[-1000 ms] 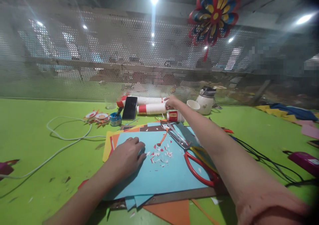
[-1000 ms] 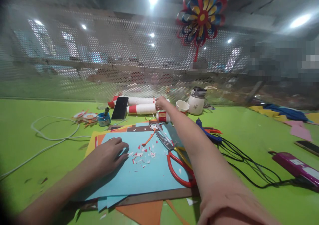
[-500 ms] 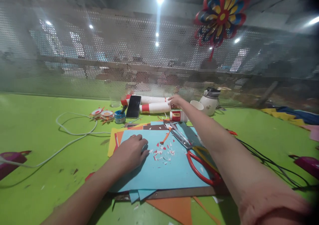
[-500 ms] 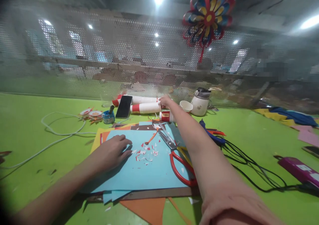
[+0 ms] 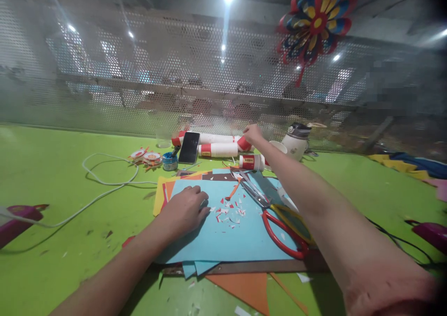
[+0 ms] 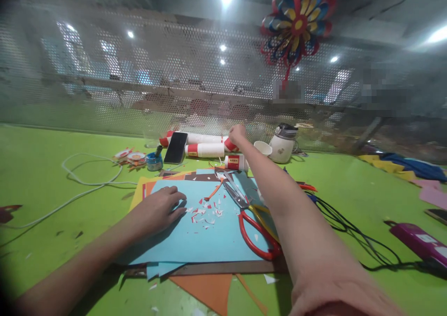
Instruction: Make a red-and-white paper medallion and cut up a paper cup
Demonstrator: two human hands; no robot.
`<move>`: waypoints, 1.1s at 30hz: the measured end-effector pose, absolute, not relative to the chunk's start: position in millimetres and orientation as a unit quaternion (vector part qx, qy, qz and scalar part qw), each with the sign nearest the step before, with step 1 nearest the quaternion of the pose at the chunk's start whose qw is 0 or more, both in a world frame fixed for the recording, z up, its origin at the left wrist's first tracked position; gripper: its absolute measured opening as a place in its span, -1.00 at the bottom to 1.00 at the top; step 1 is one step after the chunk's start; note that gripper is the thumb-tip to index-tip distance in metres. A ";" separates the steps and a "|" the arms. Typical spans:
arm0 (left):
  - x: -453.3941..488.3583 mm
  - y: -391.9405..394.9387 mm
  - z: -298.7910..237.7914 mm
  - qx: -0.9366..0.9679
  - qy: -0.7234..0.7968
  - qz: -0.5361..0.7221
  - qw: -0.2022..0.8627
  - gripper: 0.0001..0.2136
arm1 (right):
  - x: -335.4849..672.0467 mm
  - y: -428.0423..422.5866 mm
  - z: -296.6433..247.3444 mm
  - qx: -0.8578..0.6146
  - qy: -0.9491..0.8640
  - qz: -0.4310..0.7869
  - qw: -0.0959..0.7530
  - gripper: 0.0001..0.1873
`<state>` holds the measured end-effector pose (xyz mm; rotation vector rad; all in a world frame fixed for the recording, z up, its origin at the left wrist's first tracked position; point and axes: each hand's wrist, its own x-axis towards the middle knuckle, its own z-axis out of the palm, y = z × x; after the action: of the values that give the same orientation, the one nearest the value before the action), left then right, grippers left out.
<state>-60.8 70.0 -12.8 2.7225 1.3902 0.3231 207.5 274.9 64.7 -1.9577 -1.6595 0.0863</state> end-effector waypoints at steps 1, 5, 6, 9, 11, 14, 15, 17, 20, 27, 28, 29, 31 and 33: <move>-61.0 70.0 -12.9 0.885 0.452 0.109 0.037 -0.71 | 207.0 271.5 68.7 -0.727 -0.613 0.033 0.307 -0.67; -63.1 70.5 -12.9 0.881 0.454 0.124 0.049 -0.69 | 200.9 243.2 85.0 -0.683 -0.585 0.089 0.428 -0.67; -64.0 71.3 -12.8 0.880 0.454 0.129 0.056 -0.69 | 198.8 231.2 87.9 -0.668 -0.580 0.112 0.452 -0.67; -66.0 75.1 -11.6 0.868 0.459 0.164 0.099 -0.66 | 193.6 183.0 89.3 -0.615 -0.573 0.200 0.504 -0.71; -64.6 76.6 -8.3 0.847 0.464 0.213 0.147 -0.63 | 192.1 145.4 83.5 -0.574 -0.573 0.258 0.526 -0.76; -55.5 70.3 3.1 0.821 0.430 0.304 0.221 -0.56 | 192.0 93.9 69.4 -0.510 -0.573 0.328 0.551 -0.79; -50.6 65.3 8.7 0.813 0.414 0.327 0.245 -0.51 | 192.0 80.0 64.7 -0.491 -0.573 0.346 0.557 -0.80; -38.6 51.8 21.2 0.806 0.364 0.374 0.279 -0.36 | 191.6 58.1 57.5 -0.457 -0.571 0.376 0.569 -0.80; -17.8 30.9 37.5 0.795 0.310 0.409 0.322 -0.23 | 190.2 38.5 53.1 -0.411 -0.569 0.392 0.596 -0.80; 16.0 21.6 43.4 0.659 0.289 0.482 0.500 -0.45 | 183.2 16.9 47.9 -0.332 -0.592 0.291 0.674 -0.78; 16.6 24.1 42.1 0.639 0.286 0.493 0.516 -0.47 | 181.4 14.2 44.9 -0.330 -0.603 0.272 0.673 -0.78; 16.1 27.4 40.4 0.626 0.281 0.497 0.532 -0.49 | 179.4 11.9 41.3 -0.331 -0.615 0.251 0.670 -0.78; 12.8 35.3 35.9 0.597 0.262 0.506 0.564 -0.55 | 175.3 8.3 32.4 -0.340 -0.640 0.202 0.659 -0.77; 8.5 43.1 29.6 0.585 0.257 0.486 0.596 -0.61 | 170.9 6.5 21.9 -0.350 -0.659 0.155 0.647 -0.72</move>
<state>8.5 43.1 29.6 1.3596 0.5969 1.1289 170.9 6.5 21.9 -0.7960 -1.5001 0.3533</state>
